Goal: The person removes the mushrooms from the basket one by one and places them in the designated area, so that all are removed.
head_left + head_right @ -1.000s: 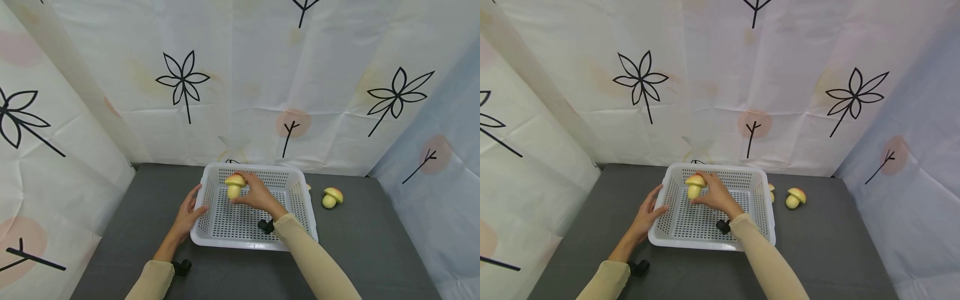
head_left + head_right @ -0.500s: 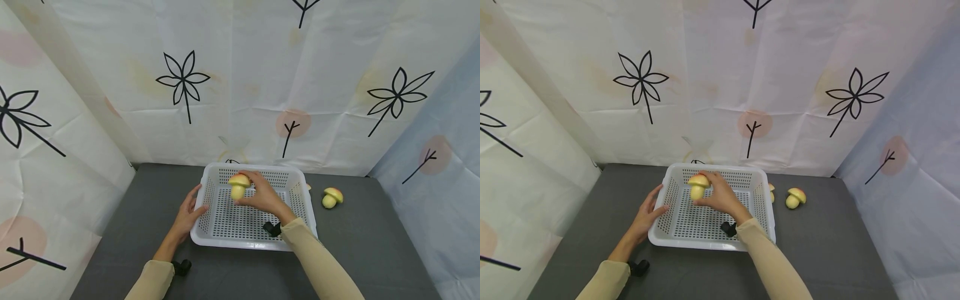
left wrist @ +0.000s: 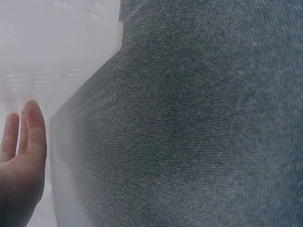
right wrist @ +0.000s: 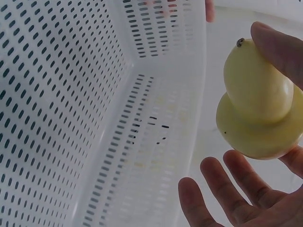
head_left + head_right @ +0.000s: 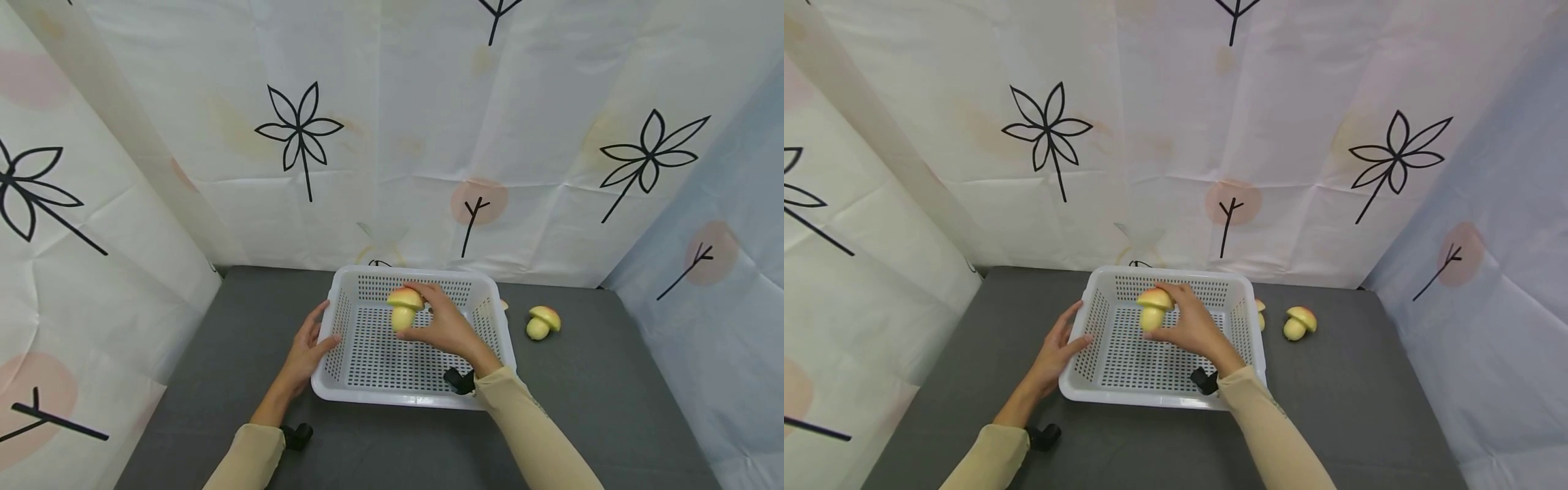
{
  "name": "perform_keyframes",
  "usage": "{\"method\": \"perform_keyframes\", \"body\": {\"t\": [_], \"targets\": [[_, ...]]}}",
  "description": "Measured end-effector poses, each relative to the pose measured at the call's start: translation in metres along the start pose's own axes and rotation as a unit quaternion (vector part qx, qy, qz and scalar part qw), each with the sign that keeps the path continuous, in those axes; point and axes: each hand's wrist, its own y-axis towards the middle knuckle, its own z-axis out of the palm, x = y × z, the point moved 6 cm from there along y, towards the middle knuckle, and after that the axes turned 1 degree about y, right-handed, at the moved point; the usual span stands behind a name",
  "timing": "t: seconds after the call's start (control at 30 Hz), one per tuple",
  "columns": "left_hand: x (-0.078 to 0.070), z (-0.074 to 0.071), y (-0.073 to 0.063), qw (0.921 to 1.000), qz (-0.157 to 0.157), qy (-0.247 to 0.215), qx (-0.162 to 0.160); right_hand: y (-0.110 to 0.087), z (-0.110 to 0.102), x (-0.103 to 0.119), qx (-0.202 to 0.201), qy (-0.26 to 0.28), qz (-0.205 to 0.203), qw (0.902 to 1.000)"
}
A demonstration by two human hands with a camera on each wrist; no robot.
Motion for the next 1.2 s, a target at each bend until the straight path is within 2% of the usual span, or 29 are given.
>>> {"method": "perform_keyframes", "body": {"t": [0.7,1.2], "targets": [[0.001,0.0,0.001,1.0,0.002,-0.004,0.002,-0.029,-0.034,-0.022,-0.028,0.006,-0.003,0.9996],[0.002,0.0,0.001,1.0,0.002,-0.001,0.002,-0.051,-0.065,-0.041,-0.066,-0.007,0.004,0.9978]]}}
